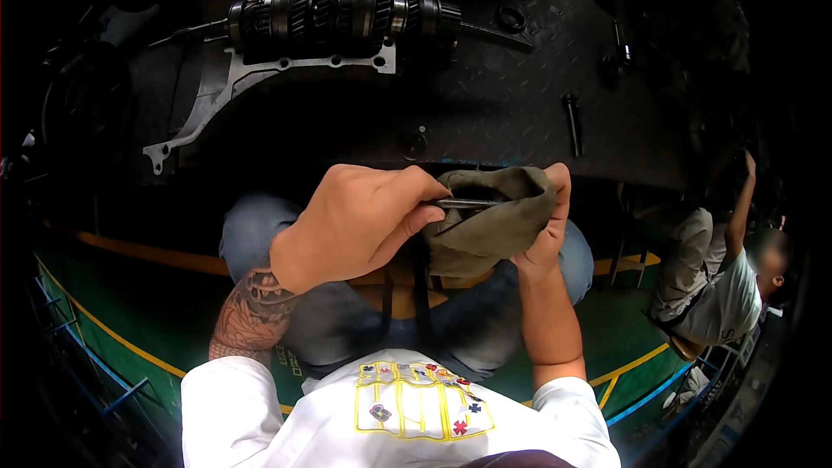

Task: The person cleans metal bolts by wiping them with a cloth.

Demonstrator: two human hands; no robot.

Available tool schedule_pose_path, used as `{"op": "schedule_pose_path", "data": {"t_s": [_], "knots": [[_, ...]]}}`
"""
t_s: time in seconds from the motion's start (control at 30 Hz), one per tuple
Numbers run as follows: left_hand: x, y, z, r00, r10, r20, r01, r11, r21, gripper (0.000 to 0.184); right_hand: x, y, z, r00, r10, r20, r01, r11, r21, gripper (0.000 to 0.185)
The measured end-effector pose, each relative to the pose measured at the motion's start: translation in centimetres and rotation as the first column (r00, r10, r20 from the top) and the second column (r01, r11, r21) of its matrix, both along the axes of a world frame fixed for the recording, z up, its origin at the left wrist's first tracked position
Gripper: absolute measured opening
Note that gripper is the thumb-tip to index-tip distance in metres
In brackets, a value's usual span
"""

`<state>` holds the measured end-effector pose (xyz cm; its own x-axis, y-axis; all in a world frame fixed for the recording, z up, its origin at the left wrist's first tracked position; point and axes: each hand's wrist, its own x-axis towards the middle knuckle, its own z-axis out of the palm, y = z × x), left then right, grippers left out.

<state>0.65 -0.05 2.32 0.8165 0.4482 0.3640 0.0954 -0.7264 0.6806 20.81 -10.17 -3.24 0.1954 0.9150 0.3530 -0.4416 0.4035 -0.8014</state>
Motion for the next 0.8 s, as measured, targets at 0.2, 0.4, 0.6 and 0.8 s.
{"op": "schedule_pose_path", "data": {"t_s": [0.2,0.4,0.6,0.8], "knots": [[-0.3,0.1,0.2,0.999,0.042,-0.034,-0.043,0.998,-0.050,0.017,0.0,-0.1,0.1,0.997,0.074,-0.030,-0.075,0.997,-0.020,0.014],[-1.1,0.2,0.7,0.996,0.071,-0.046,-0.080,0.969,-0.232,0.019,0.1,-0.4,-0.2,0.993,0.102,0.055,-0.099,0.993,-0.065,0.014],[-1.3,0.6,1.2,0.985,0.071,-0.154,-0.119,0.936,-0.331,0.018,-0.1,-0.5,-0.3,0.992,0.104,0.073,-0.098,0.991,-0.088,0.016],[-0.4,-0.8,1.0,0.985,0.159,0.069,-0.092,0.818,-0.567,0.031,-0.1,0.3,-0.9,0.999,0.054,0.003,-0.053,0.990,-0.131,0.016]]}}
